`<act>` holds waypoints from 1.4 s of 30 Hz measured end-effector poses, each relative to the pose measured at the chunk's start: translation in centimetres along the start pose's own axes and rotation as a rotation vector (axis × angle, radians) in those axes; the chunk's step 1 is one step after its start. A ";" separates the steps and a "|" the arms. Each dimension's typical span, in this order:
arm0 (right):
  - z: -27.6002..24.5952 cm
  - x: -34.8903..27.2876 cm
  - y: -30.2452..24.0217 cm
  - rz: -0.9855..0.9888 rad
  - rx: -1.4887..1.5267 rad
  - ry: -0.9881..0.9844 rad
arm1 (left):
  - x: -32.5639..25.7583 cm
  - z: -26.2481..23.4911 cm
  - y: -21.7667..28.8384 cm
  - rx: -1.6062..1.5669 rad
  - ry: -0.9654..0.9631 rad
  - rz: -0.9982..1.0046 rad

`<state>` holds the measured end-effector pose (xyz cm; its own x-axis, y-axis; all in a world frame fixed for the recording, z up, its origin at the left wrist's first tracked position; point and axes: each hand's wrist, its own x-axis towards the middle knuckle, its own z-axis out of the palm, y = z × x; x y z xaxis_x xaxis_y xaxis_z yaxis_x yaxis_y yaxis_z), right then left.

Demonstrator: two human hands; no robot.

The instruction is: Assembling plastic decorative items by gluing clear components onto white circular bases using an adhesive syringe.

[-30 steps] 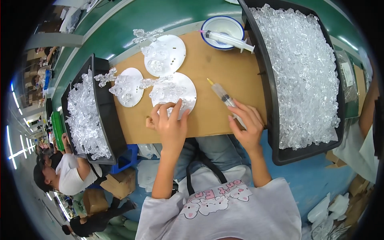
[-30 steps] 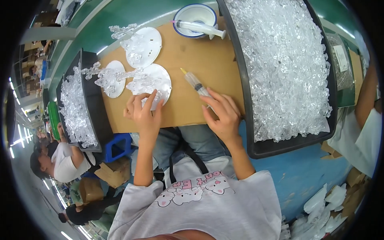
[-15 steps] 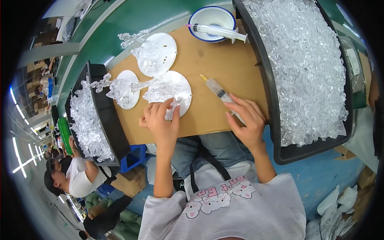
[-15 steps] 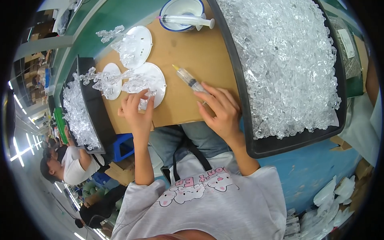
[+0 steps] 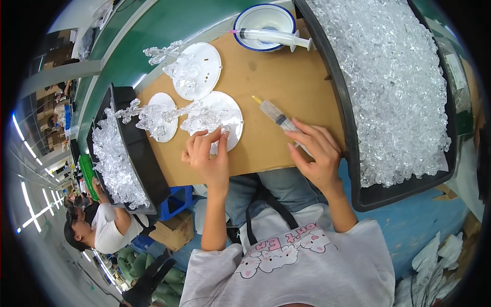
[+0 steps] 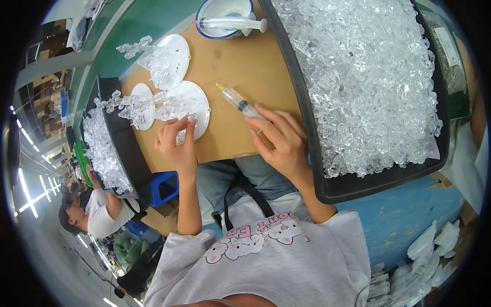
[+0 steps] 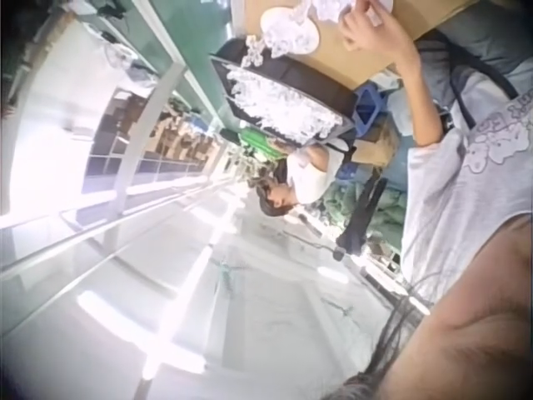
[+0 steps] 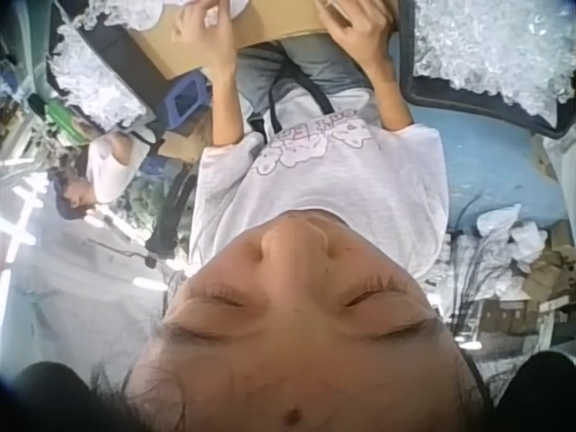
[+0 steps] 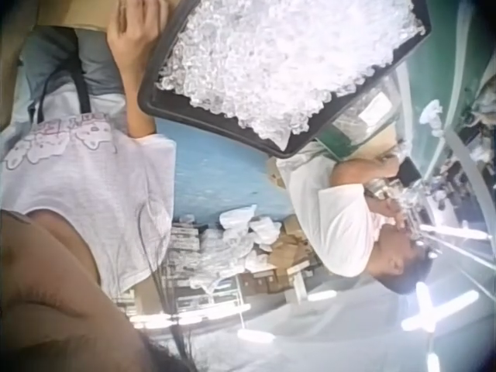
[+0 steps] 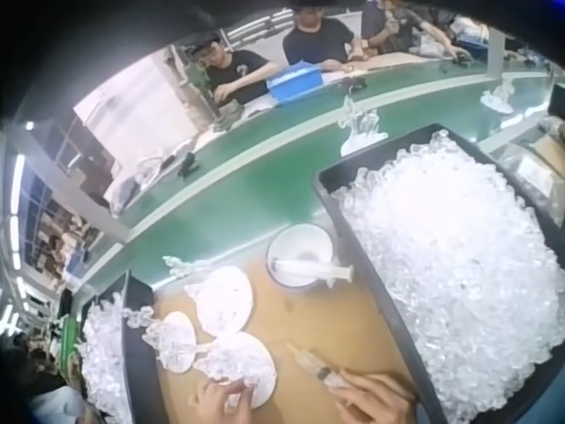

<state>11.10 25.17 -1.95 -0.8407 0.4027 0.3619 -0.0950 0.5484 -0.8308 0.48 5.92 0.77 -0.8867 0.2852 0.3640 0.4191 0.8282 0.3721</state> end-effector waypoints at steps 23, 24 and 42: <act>-0.2 -0.9 -1.7 -0.009 0.137 -0.127 | 0.8 -1.3 -0.6 -0.051 -0.193 0.035; -0.2 -0.9 -1.7 -0.011 0.133 -0.124 | 0.8 -1.3 -0.6 -0.057 -0.194 0.028; 0.0 -0.9 -1.8 0.005 0.137 -0.111 | 0.9 -1.4 -0.6 -0.110 -0.228 -0.004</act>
<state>12.06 23.81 -0.74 -0.8942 0.3176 0.3155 -0.1566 0.4383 -0.8851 -0.31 4.98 2.04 -0.9042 0.3940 0.1649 0.4234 0.7757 0.4680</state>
